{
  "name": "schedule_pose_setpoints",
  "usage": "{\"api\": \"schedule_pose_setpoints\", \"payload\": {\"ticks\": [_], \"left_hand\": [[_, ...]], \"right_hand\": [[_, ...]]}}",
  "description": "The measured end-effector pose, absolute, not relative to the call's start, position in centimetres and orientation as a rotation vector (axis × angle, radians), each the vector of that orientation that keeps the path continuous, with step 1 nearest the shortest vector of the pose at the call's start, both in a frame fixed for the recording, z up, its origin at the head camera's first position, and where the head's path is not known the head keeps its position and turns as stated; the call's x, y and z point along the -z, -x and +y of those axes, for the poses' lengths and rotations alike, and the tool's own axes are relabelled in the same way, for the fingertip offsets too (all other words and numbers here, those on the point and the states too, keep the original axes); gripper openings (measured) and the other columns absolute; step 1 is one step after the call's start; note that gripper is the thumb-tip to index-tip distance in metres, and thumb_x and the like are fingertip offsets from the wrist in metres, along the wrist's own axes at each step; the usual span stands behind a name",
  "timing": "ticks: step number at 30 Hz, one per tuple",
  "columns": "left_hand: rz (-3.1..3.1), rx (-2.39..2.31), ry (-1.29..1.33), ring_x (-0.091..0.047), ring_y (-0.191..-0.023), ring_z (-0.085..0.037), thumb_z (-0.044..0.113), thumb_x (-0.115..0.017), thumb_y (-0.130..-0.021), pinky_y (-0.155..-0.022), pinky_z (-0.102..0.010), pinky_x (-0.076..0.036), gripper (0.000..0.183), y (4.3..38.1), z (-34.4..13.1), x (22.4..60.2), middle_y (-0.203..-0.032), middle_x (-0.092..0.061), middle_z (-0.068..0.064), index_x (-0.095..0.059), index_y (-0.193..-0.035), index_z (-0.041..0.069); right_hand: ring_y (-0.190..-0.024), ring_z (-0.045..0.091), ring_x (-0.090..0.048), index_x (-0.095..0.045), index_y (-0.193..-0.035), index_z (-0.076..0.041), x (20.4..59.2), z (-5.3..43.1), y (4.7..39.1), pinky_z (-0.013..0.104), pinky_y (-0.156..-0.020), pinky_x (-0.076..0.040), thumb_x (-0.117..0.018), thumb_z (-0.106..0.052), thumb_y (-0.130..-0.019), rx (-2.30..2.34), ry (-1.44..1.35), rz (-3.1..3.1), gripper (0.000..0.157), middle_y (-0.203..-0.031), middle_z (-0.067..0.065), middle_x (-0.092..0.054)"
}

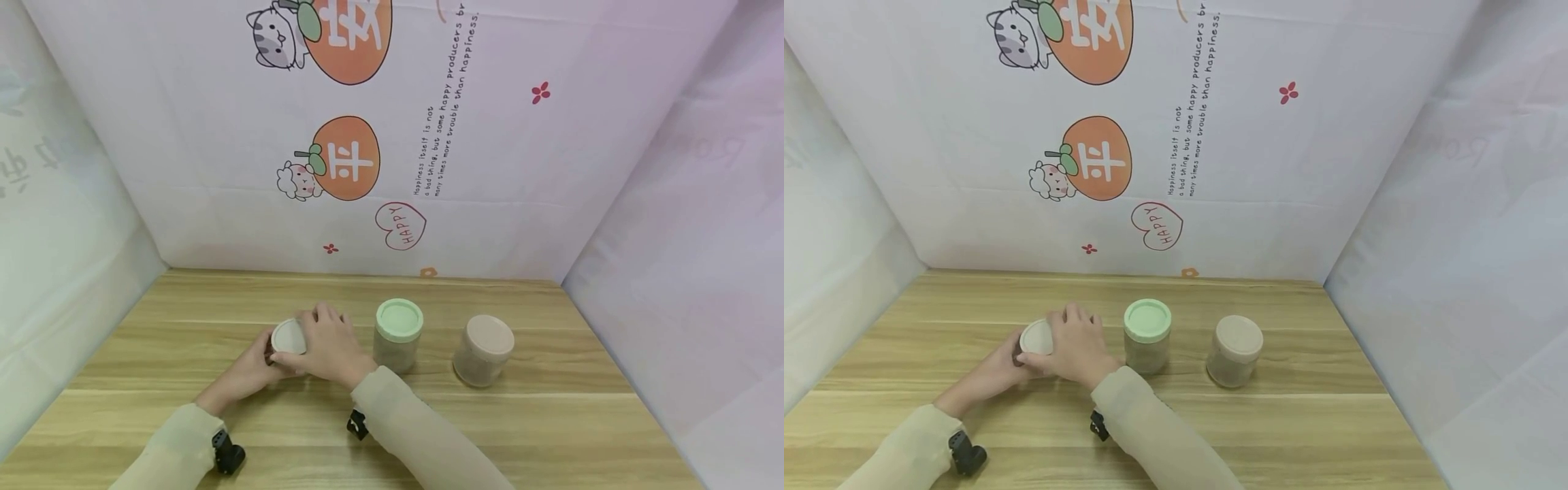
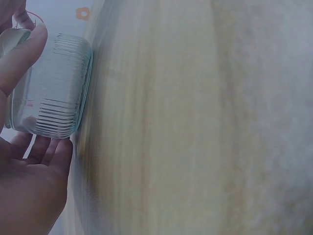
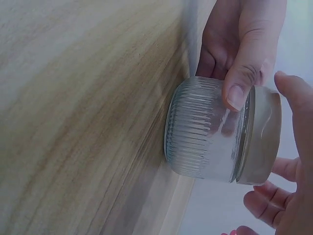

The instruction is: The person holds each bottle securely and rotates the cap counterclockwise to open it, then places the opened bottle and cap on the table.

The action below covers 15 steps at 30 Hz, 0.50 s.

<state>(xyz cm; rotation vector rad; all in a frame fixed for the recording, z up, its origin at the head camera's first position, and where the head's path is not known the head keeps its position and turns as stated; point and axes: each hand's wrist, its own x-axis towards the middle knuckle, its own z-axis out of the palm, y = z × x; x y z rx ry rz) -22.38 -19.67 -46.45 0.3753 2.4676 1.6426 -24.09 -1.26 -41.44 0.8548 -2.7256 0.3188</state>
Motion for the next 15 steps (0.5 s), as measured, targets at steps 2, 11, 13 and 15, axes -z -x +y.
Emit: {"api": "schedule_pose_setpoints", "payload": {"ticks": [2, 11, 13, 15], "left_hand": [[2.461, -1.647, -0.366, -0.039, -0.119, -0.033, 0.034, -0.074, -0.076, -0.092, -0.046, -0.041, 0.086, 22.41, -19.65, 46.45, -0.134, -0.032, -0.016, -0.02, -0.139, 0.008], [2.451, -1.65, -0.37, -0.04, -0.119, -0.033, 0.033, -0.074, -0.076, -0.094, -0.045, -0.04, 0.087, 22.37, -19.58, 46.42, -0.134, -0.033, -0.017, -0.019, -0.139, 0.006], [2.443, -1.653, -0.389, -0.039, -0.119, -0.033, 0.032, -0.074, -0.077, -0.095, -0.046, -0.038, 0.087, 22.34, -19.59, 46.39, -0.134, -0.032, -0.018, -0.018, -0.138, 0.005], [2.435, -1.659, -0.411, -0.038, -0.12, -0.034, 0.03, -0.073, -0.078, -0.096, -0.047, -0.036, 0.086, 22.3, -19.6, 46.38, -0.134, -0.032, -0.019, -0.018, -0.138, 0.004]], "right_hand": [[-0.091, 0.011, -0.043, -0.052, -0.121, -0.021, 41.44, -1.27, 24.1, 0.033, -0.075, -0.035, -0.037, -0.08, -0.072, -0.322, -0.872, -2.718, 0.078, -0.104, -0.002, -0.047], [-0.105, 0.014, -0.043, -0.052, -0.121, -0.022, 41.45, -1.21, 24.34, 0.035, -0.081, -0.039, -0.044, -0.074, -0.076, -0.324, -0.928, -2.685, 0.07, -0.115, -0.003, -0.048], [-0.107, 0.013, -0.042, -0.052, -0.122, -0.021, 41.44, -1.15, 24.42, 0.035, -0.083, -0.038, -0.046, -0.072, -0.076, -0.336, -0.936, -2.683, 0.068, -0.117, -0.004, -0.048], [-0.108, 0.013, -0.041, -0.051, -0.124, -0.021, 41.42, -1.1, 24.48, 0.034, -0.084, -0.038, -0.051, -0.067, -0.075, -0.36, -0.945, -2.69, 0.067, -0.119, -0.004, -0.047]]}}
